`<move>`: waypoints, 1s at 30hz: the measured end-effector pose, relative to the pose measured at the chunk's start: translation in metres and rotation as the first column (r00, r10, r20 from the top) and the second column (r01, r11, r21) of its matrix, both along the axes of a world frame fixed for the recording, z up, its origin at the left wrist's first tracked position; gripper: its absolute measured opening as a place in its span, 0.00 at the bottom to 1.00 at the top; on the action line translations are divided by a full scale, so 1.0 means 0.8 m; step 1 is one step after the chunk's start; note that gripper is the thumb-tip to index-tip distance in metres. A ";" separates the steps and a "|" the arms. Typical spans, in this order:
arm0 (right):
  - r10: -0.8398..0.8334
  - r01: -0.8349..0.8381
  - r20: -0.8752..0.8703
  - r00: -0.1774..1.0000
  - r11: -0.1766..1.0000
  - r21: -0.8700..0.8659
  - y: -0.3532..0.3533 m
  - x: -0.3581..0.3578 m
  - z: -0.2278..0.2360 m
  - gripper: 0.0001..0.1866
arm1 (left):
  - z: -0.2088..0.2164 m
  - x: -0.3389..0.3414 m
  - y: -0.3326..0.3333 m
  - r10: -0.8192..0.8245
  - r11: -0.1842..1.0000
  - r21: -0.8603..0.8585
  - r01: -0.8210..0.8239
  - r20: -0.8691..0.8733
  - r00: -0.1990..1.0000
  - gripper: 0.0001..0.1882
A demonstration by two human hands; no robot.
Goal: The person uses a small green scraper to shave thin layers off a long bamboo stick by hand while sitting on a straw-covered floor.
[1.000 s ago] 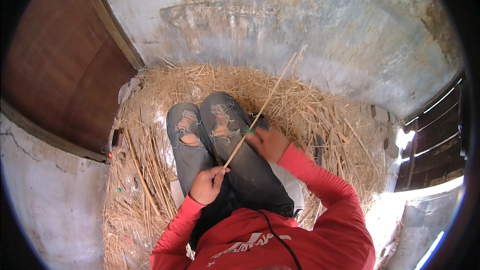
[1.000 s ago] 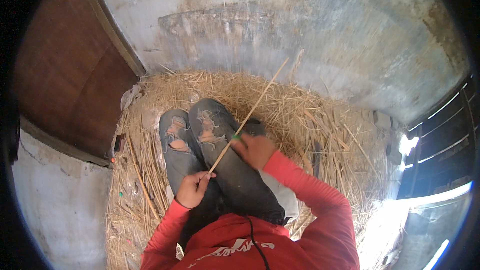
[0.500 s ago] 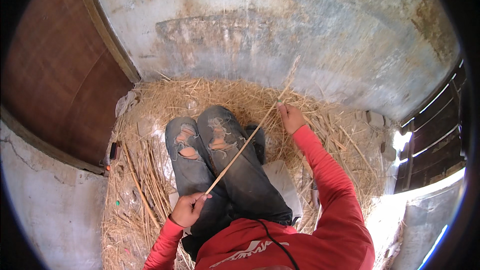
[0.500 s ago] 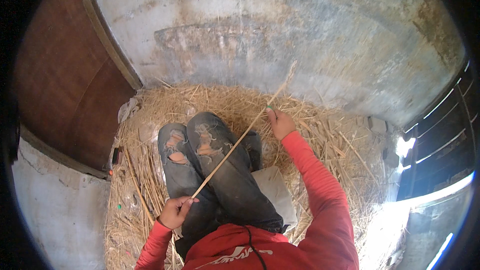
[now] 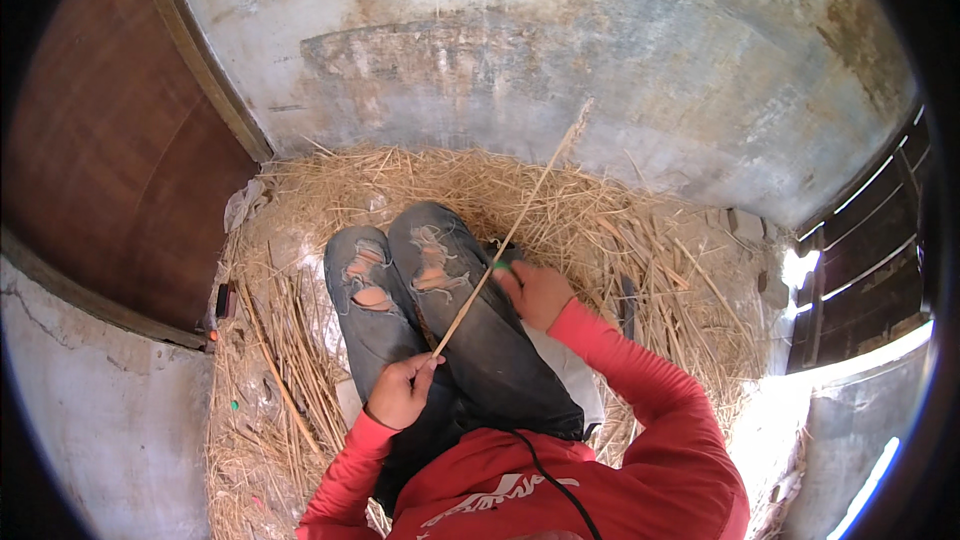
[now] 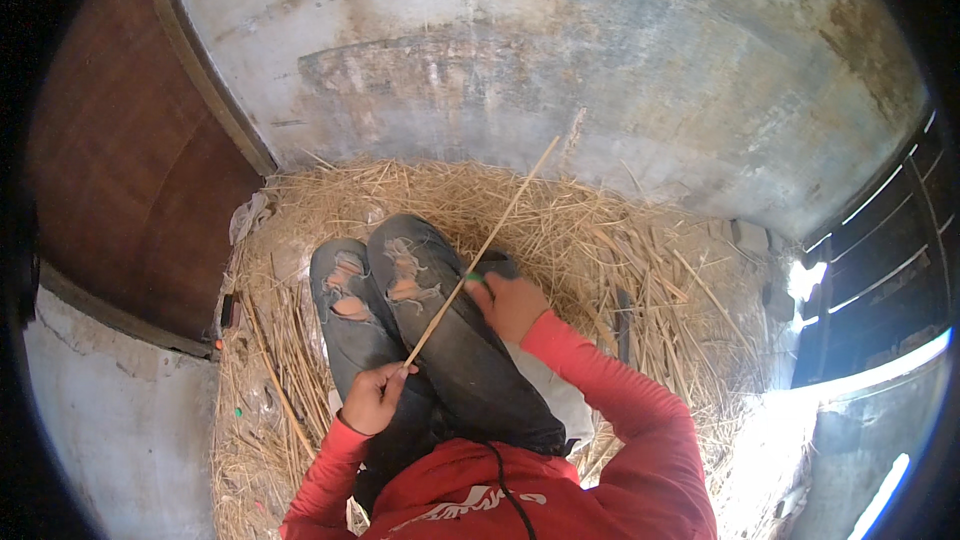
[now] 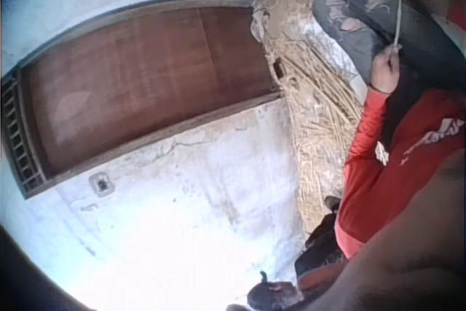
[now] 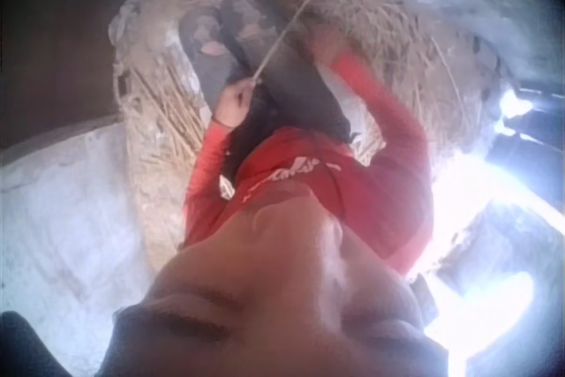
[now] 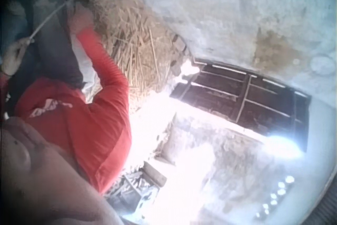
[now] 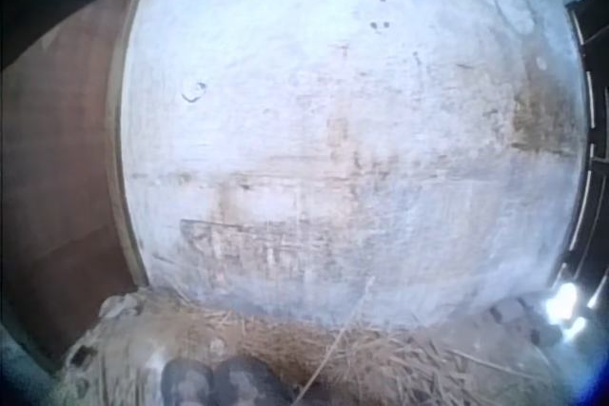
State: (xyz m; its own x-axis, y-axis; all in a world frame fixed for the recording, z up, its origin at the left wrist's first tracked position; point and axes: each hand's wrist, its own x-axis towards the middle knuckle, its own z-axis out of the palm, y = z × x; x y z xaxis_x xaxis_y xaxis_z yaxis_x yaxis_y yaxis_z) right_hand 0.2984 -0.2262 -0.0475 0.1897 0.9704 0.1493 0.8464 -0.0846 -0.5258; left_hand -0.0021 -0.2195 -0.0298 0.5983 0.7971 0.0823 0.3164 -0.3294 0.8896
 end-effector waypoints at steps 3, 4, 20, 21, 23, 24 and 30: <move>-0.018 0.024 -0.057 0.998 0.994 0.107 0.020 0.029 -0.019 0.29 | 0.019 0.001 0.002 -0.019 0.999 -0.035 0.016 -0.084 0.996 0.13; -0.032 0.039 -0.048 0.998 0.986 0.165 0.025 0.030 -0.019 0.29 | 0.018 0.000 0.002 -0.015 1.000 -0.027 0.012 -0.082 0.997 0.13; -0.076 0.079 -0.091 0.993 0.997 0.025 0.044 0.069 -0.014 0.31 | 0.018 -0.044 0.001 -0.092 0.976 -0.209 0.058 -0.158 0.983 0.13; -0.093 0.097 -0.085 0.992 0.995 0.037 0.048 0.072 -0.014 0.32 | 0.018 -0.048 0.000 -0.093 0.975 -0.213 0.059 -0.153 0.984 0.13; -0.172 0.176 -0.099 0.980 0.984 0.034 0.058 0.088 -0.018 0.33 | 0.028 -0.058 -0.005 -0.083 0.981 -0.186 0.052 -0.166 0.983 0.13; -0.231 0.236 -0.116 0.966 0.971 0.027 0.067 0.112 -0.021 0.34 | 0.034 -0.065 -0.008 -0.078 0.984 -0.172 0.047 -0.173 0.982 0.14; -0.496 0.503 -0.089 0.863 0.859 0.090 0.107 0.258 -0.072 0.38 | 0.052 -0.126 -0.015 -0.111 0.978 -0.204 0.052 -0.288 0.951 0.12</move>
